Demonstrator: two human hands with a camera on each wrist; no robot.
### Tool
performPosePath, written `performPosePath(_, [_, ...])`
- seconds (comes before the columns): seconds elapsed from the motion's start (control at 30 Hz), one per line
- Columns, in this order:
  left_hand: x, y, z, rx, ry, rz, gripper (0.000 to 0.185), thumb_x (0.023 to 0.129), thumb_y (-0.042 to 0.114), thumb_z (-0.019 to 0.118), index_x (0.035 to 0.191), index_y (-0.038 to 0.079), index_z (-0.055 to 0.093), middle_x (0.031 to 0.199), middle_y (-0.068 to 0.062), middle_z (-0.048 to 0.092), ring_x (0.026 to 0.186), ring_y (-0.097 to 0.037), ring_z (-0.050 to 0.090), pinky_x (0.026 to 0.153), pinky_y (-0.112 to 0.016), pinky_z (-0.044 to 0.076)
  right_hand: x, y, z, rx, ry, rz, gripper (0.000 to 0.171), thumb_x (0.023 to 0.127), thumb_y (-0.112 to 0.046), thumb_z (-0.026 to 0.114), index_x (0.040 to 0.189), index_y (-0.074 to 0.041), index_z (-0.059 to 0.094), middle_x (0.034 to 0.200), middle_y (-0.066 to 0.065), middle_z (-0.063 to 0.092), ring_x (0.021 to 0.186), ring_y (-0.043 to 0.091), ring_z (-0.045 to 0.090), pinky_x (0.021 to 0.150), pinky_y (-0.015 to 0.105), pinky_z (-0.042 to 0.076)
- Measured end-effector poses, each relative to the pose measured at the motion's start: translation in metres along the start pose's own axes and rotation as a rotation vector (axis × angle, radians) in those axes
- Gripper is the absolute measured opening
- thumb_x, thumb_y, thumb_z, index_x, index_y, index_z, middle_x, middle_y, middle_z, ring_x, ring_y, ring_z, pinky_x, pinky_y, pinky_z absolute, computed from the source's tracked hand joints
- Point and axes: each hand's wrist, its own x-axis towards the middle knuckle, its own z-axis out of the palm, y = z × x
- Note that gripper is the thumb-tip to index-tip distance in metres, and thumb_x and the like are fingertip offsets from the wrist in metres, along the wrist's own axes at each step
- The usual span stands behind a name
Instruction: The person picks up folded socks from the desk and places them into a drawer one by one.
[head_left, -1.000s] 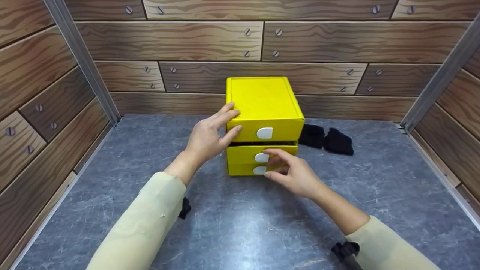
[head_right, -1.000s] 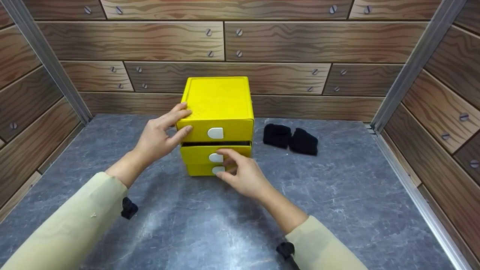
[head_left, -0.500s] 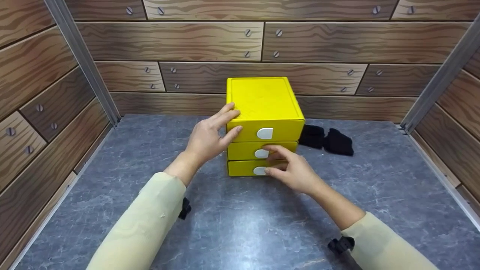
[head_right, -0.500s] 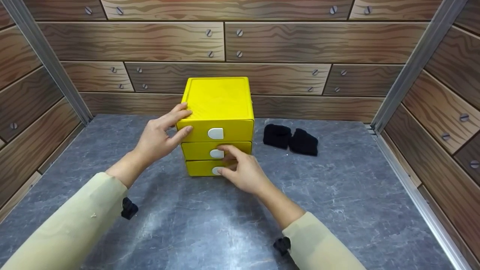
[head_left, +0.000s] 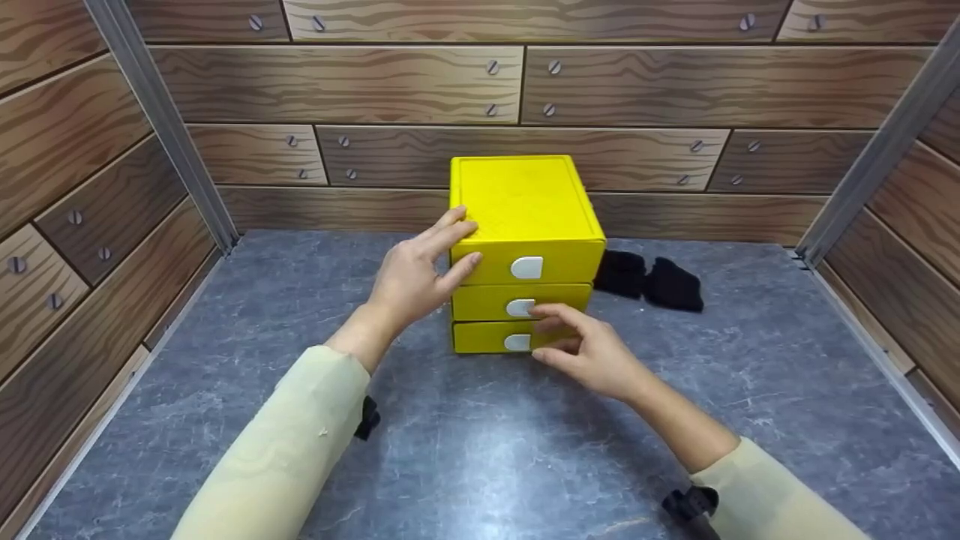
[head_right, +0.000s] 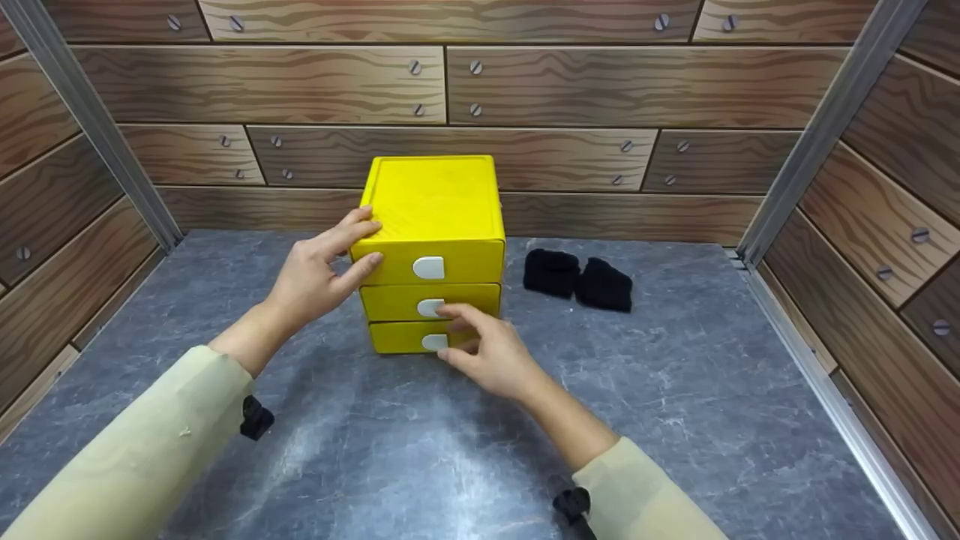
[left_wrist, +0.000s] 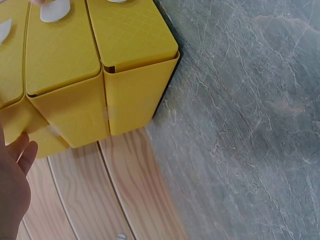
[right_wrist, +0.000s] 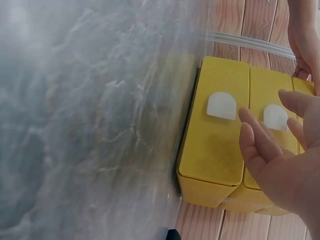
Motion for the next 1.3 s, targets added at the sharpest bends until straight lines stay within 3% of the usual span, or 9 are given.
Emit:
performPosePath(0.5, [0.000, 0.001, 0.000, 0.005, 0.001, -0.007, 0.053, 0.107, 0.049, 0.062, 0.152, 0.021, 0.061, 0.165, 0.006, 0.045, 0.123, -0.024, 0.069, 0.108, -0.040, 0.053, 0.003, 0.019, 0.007, -0.041, -0.103, 0.079, 0.054, 0.100, -0.016, 0.077, 0.150, -0.010, 0.059, 0.131, 0.019, 0.070, 0.116, 0.036, 0.071, 0.096, 0.047, 0.059])
performPosePath(1.3, [0.000, 0.002, -0.001, -0.007, -0.009, -0.006, 0.053, 0.107, 0.049, 0.062, 0.153, 0.022, 0.061, 0.165, 0.006, 0.044, 0.120, -0.024, 0.071, 0.105, -0.040, 0.055, 0.009, 0.032, 0.015, 0.021, -0.144, 0.102, 0.054, 0.098, -0.015, 0.078, 0.148, -0.005, 0.059, 0.134, 0.023, 0.067, 0.122, 0.039, 0.066, 0.101, 0.049, 0.057])
